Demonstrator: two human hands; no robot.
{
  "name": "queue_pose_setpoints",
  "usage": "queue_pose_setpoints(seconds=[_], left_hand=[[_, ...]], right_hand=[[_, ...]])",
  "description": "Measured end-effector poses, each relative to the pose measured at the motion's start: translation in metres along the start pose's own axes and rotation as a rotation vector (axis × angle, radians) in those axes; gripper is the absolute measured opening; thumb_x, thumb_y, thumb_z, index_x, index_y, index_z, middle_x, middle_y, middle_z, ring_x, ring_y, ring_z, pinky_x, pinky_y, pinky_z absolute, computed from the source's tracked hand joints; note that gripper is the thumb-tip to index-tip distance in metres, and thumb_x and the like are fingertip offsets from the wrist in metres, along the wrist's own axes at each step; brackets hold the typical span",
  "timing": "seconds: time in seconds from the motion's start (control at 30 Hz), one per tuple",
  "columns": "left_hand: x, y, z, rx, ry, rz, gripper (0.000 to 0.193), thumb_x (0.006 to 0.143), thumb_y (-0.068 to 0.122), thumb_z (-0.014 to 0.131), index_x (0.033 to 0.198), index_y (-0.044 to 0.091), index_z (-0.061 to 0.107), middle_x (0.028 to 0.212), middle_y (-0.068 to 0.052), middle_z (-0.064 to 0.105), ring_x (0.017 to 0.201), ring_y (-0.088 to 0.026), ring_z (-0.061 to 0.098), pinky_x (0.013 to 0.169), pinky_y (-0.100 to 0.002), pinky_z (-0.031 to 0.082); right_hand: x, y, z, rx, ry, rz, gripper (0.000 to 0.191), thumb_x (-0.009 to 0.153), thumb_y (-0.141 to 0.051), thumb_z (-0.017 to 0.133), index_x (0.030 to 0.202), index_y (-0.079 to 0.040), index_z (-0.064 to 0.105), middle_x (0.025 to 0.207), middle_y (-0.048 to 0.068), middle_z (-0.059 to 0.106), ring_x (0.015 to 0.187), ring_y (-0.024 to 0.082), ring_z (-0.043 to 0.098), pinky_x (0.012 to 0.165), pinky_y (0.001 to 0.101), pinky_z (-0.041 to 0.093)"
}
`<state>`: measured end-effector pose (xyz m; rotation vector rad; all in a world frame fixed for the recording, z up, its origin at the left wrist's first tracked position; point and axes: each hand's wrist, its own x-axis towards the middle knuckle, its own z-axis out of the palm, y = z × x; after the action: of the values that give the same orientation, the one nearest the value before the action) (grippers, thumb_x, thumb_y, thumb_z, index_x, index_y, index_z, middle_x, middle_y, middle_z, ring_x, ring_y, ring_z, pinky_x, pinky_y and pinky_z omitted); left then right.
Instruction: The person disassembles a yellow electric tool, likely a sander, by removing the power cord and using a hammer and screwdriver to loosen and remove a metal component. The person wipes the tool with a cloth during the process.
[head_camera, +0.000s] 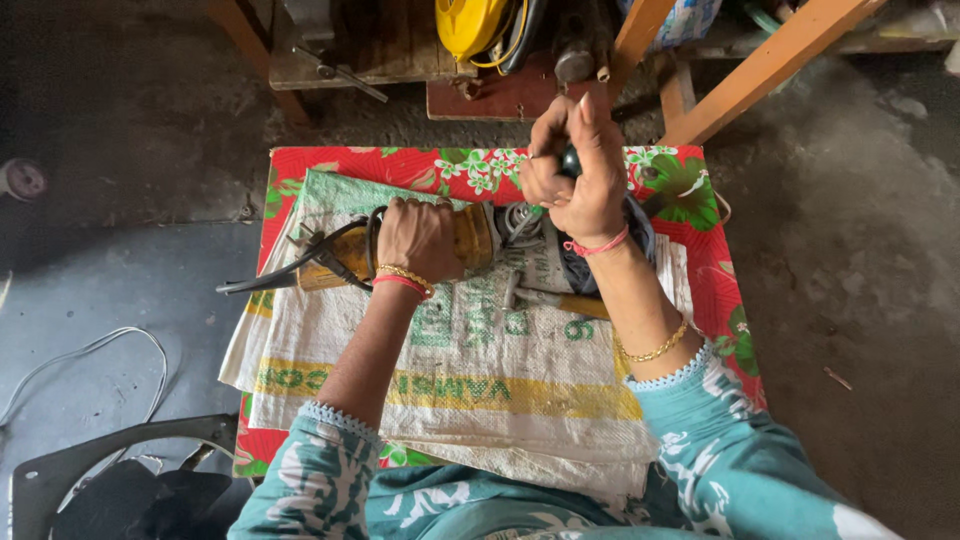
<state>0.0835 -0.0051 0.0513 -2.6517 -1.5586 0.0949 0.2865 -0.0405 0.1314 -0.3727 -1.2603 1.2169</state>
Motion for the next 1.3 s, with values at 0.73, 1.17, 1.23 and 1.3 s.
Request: queue_pose_setpoints(seconds=[0.73,1.17,1.23,1.3], left_hand=[[0.006,-0.003,0.004,-0.002,0.025,-0.020,0.053,0.068,0.048,0.075,0.104,0.009,0.067,0.093,-0.014,0.070,0.096,-0.028,0.066,0.095,-0.041,0.044],[-0.026,0.012,0.022,-0.064,0.361,-0.026,0.081,0.061,0.051,0.078,0.120,-0.002,0.061,0.099,-0.018,0.069,0.096,-0.031,0.066,0.095,-0.043,0.042],[-0.022,0.012,0.017,-0.073,0.285,-0.038,0.084,0.065,0.051,0.079,0.124,-0.004,0.059,0.097,-0.019,0.068,0.093,-0.030,0.066,0.093,-0.042,0.042],[-0.023,0.012,0.014,-0.062,0.295,-0.040,0.080,0.062,0.052,0.080,0.119,-0.002,0.060,0.097,-0.017,0.068,0.095,-0.030,0.066,0.095,-0.041,0.042]], right_hand=[[-0.005,0.008,-0.023,0.045,0.443,-0.177,0.048,0.109,-0.050,0.047,0.090,-0.007,0.053,0.058,-0.003,0.030,0.046,0.009,0.028,0.045,0.0277,0.028],[-0.033,-0.043,0.006,-0.157,0.261,-0.272,0.042,0.114,-0.027,0.056,0.079,-0.010,0.041,0.059,0.001,0.038,0.049,0.011,0.034,0.049,0.0288,0.033],[-0.027,-0.054,0.007,-0.139,0.213,-0.336,0.042,0.116,-0.032,0.052,0.083,-0.009,0.039,0.055,0.003,0.037,0.046,0.012,0.034,0.049,0.0281,0.034],[-0.021,-0.052,0.010,-0.114,0.181,-0.318,0.046,0.116,-0.036,0.049,0.080,-0.009,0.040,0.054,0.003,0.036,0.046,0.013,0.035,0.048,0.0297,0.034]])
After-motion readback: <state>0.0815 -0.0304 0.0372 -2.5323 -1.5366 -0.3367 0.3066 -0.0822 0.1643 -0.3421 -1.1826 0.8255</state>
